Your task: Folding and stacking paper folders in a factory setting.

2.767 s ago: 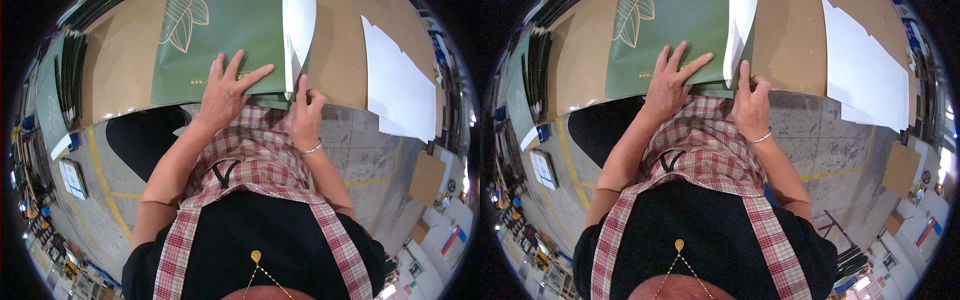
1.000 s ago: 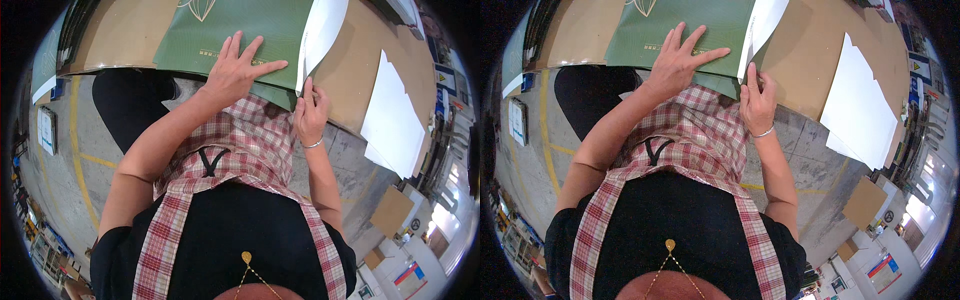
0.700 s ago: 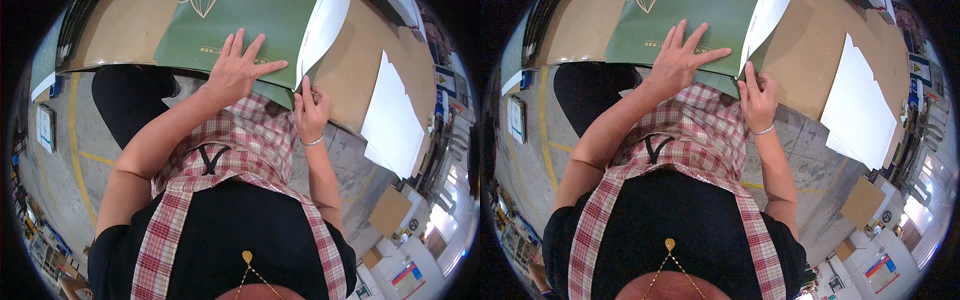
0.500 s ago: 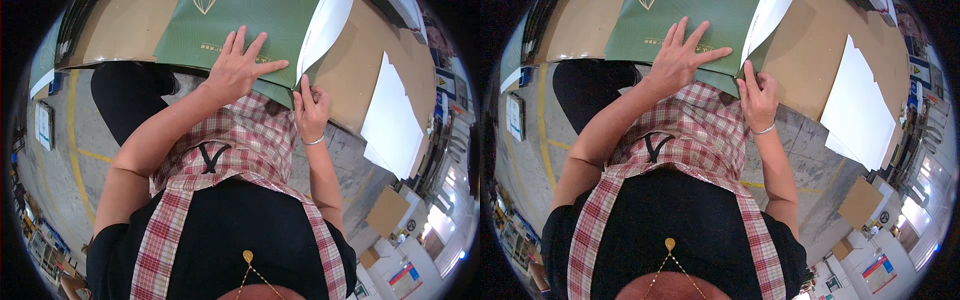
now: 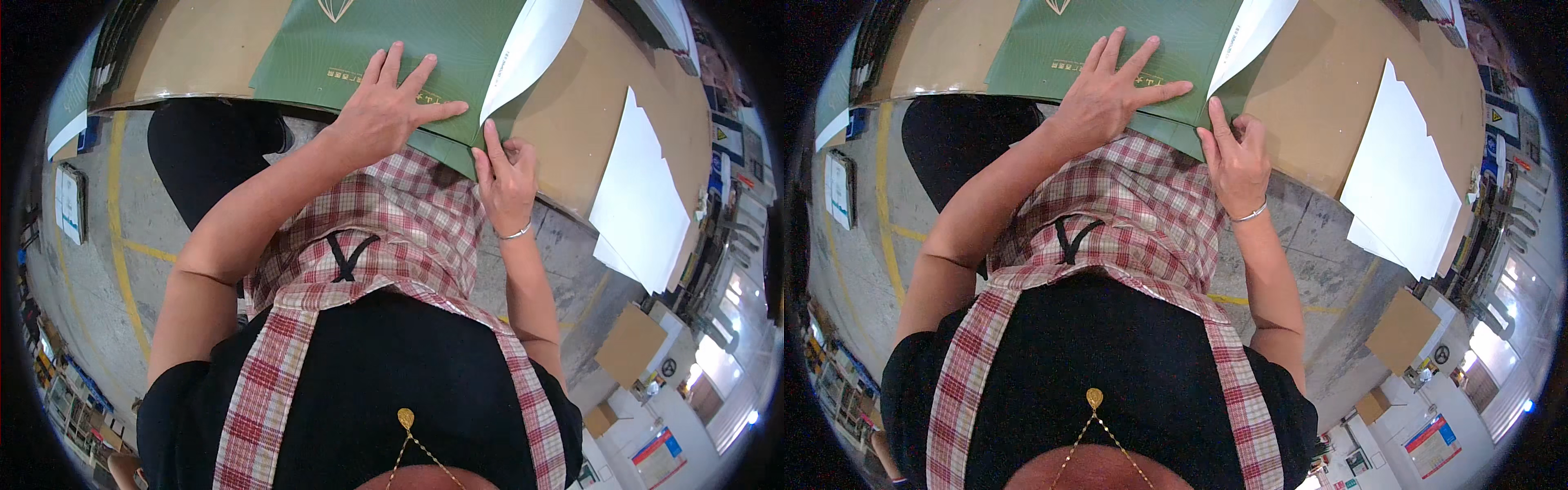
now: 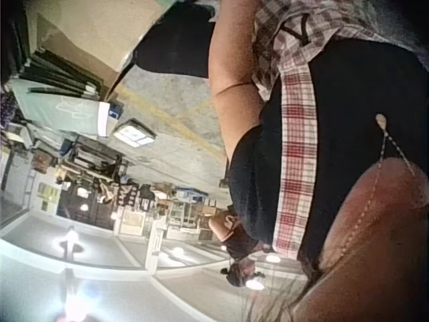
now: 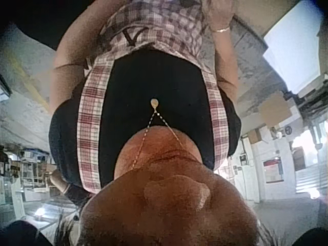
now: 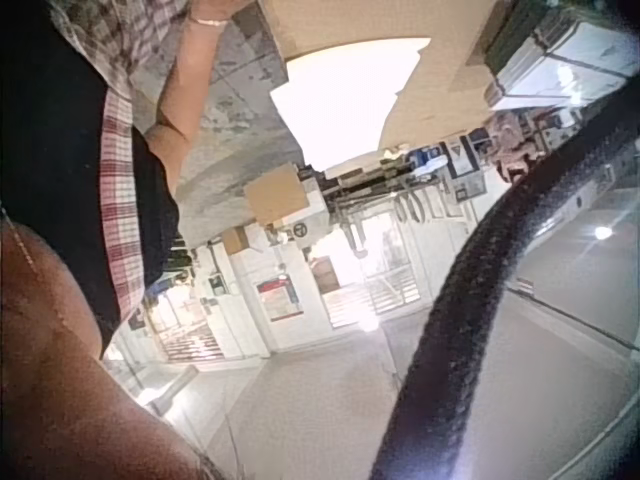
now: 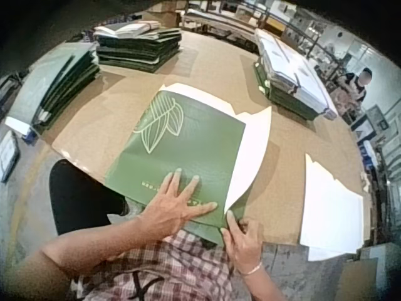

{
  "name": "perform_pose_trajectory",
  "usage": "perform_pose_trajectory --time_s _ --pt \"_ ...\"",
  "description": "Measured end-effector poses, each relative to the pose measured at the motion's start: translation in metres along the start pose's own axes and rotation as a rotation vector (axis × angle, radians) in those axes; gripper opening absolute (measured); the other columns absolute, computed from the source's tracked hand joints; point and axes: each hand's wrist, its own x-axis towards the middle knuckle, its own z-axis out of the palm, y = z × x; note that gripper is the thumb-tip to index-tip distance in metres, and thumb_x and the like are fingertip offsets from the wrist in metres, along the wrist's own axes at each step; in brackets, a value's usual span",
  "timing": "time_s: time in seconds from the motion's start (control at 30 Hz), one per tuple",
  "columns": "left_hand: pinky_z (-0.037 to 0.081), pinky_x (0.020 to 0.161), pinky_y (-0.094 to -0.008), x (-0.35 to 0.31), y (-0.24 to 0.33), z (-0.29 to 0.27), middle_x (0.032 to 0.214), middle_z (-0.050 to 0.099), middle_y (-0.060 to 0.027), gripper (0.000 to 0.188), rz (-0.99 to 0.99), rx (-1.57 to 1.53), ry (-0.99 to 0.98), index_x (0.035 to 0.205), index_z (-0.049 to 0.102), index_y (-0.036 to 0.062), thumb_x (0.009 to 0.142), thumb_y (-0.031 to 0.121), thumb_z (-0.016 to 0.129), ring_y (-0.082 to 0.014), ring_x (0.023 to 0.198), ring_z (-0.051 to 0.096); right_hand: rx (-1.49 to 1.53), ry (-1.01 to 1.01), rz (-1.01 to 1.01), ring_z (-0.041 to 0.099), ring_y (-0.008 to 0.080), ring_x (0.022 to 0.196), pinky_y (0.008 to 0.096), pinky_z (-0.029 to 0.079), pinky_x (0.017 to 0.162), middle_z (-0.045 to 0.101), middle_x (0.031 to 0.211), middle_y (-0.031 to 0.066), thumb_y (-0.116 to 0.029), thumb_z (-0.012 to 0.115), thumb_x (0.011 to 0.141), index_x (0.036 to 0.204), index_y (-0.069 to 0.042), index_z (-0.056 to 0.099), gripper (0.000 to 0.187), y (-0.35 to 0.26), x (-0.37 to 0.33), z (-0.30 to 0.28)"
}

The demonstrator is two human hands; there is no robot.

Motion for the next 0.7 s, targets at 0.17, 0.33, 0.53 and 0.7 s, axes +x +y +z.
perform_pose_trajectory --time_s 0.17,0.33,0.53,0.7 --pt "0.033 0.109 -0.0586 0.001 -0.007 -0.004 0.146 0.045 -0.021 0.06 0.029 -0.02 -0.01 0.136 0.056 0.0457 0.087 0.011 0.057 -0.0536 0.128 0.041 0.043 -0.087 0.024 0.056 0.024 0.077 0.0357 0.051 0.062 0.053 0.094 0.0095 -0.023 0.077 0.083 0.13 -0.02 0.066 0.048 0.0 0.005 -0.004" --pt "0.029 0.112 -0.0603 0.001 -0.005 -0.014 0.147 0.042 -0.025 0.051 0.035 -0.108 -0.096 0.134 0.06 0.0334 0.083 0.04 0.065 -0.0557 0.133 0.036 0.049 -0.158 0.046 0.057 0.0249 0.076 0.0371 0.051 0.064 0.052 0.094 0.0095 -0.023 0.077 0.083 0.129 -0.019 0.066 0.047 0.002 0.007 -0.009" --pt "0.031 0.108 -0.0562 0.037 0.044 -0.009 0.123 0.049 -0.029 0.065 -0.282 -0.049 -0.21 0.123 0.056 0.0042 0.084 0.056 0.062 -0.0457 0.124 0.041 0.077 -0.187 0.036 0.057 0.0249 0.076 0.0382 0.051 0.064 0.053 0.095 0.0094 -0.019 0.073 0.086 0.127 -0.017 0.067 0.042 0.0 0.011 -0.012" --pt "0.027 0.109 -0.0582 0.028 0.042 0.004 0.135 0.042 -0.0263 0.08 -0.296 -0.032 -0.2 0.141 0.046 0.0025 0.085 0.059 0.059 -0.044 0.129 0.036 0.357 -0.401 0.338 0.061 0.03 0.097 0.0422 0.05 0.086 0.055 0.119 0.0189 -0.008 0.052 0.095 0.135 -0.001 0.057 0.04 0.008 0.031 -0.026"
